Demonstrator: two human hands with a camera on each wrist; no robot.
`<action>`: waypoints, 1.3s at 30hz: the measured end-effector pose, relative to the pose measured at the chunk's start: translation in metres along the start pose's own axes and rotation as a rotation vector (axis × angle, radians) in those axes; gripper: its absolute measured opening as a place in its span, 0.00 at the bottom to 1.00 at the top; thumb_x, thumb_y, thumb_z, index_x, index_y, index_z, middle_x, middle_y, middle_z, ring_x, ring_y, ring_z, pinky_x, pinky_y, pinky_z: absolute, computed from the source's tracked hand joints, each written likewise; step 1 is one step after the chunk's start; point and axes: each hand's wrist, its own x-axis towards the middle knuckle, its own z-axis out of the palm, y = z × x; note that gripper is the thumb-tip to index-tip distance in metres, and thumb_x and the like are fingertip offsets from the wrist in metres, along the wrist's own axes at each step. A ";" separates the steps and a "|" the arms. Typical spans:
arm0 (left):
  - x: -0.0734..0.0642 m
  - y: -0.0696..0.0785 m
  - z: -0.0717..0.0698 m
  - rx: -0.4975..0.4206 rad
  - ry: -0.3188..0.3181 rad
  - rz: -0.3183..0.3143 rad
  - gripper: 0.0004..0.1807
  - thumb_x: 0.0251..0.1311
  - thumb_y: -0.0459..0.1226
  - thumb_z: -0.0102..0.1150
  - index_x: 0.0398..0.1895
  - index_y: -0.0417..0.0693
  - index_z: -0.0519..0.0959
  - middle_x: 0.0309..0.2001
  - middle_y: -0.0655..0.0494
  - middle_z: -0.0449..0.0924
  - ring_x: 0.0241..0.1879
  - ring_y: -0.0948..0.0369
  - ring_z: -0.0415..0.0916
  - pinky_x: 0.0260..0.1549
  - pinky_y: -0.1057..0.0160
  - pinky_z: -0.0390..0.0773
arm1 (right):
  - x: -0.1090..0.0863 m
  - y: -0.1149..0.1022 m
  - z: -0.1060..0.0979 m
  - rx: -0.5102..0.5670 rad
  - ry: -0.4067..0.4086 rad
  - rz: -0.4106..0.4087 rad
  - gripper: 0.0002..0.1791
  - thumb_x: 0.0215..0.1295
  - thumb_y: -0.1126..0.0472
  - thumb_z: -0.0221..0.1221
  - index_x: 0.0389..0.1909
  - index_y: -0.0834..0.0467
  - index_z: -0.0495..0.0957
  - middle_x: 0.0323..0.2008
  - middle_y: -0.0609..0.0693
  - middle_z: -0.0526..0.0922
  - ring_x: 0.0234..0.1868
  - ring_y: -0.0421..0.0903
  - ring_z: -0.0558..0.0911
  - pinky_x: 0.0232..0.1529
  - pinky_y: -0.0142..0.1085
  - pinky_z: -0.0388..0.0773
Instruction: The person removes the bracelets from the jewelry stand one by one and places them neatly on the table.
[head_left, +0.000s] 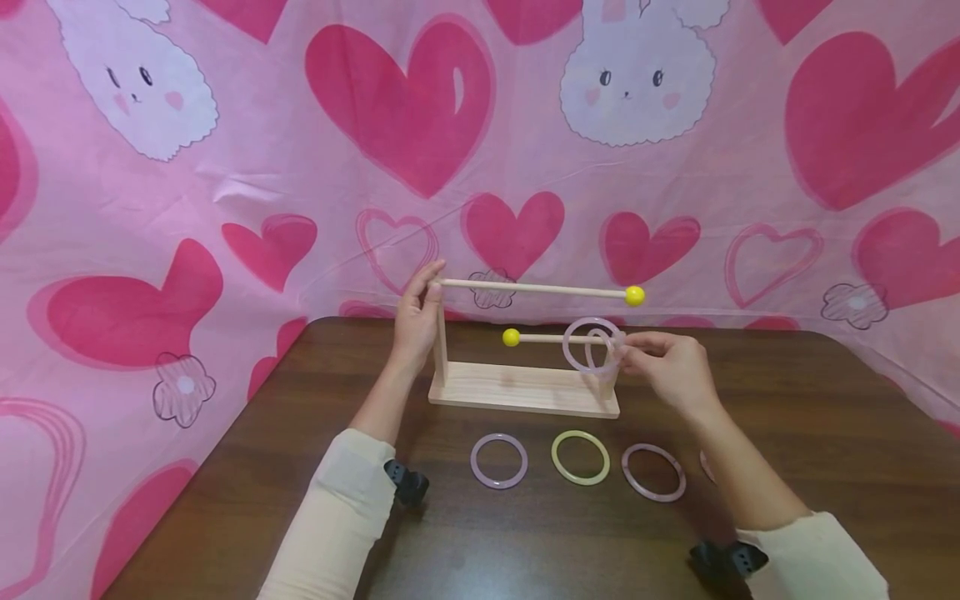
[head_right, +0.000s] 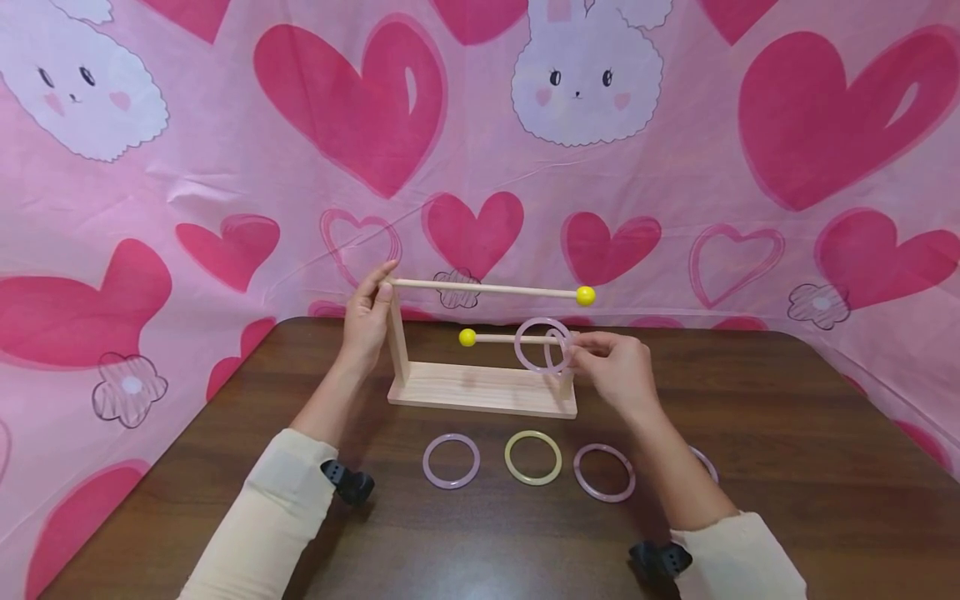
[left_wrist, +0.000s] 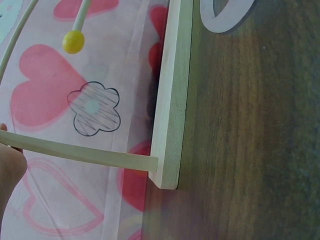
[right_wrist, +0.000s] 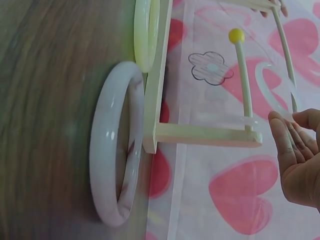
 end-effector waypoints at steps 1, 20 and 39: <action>0.000 0.000 0.000 -0.001 -0.001 -0.002 0.18 0.64 0.27 0.46 0.58 0.34 0.69 0.61 0.45 0.67 0.48 0.66 0.64 0.50 0.70 0.65 | 0.000 0.001 -0.002 0.003 0.001 0.001 0.14 0.59 0.69 0.58 0.42 0.77 0.77 0.33 0.69 0.81 0.24 0.31 0.81 0.29 0.31 0.80; 0.000 -0.003 -0.001 0.007 -0.001 -0.006 0.18 0.64 0.27 0.45 0.58 0.35 0.70 0.61 0.48 0.68 0.46 0.68 0.65 0.48 0.69 0.66 | -0.005 0.010 -0.032 0.070 -0.062 0.034 0.16 0.61 0.71 0.55 0.43 0.82 0.72 0.24 0.42 0.83 0.27 0.37 0.83 0.32 0.33 0.80; 0.000 -0.001 -0.002 -0.015 -0.019 0.014 0.18 0.65 0.27 0.45 0.58 0.33 0.69 0.62 0.41 0.64 0.50 0.66 0.64 0.50 0.69 0.65 | -0.007 0.040 -0.072 0.226 -0.090 0.085 0.04 0.59 0.62 0.61 0.33 0.57 0.83 0.26 0.48 0.85 0.28 0.43 0.84 0.33 0.33 0.80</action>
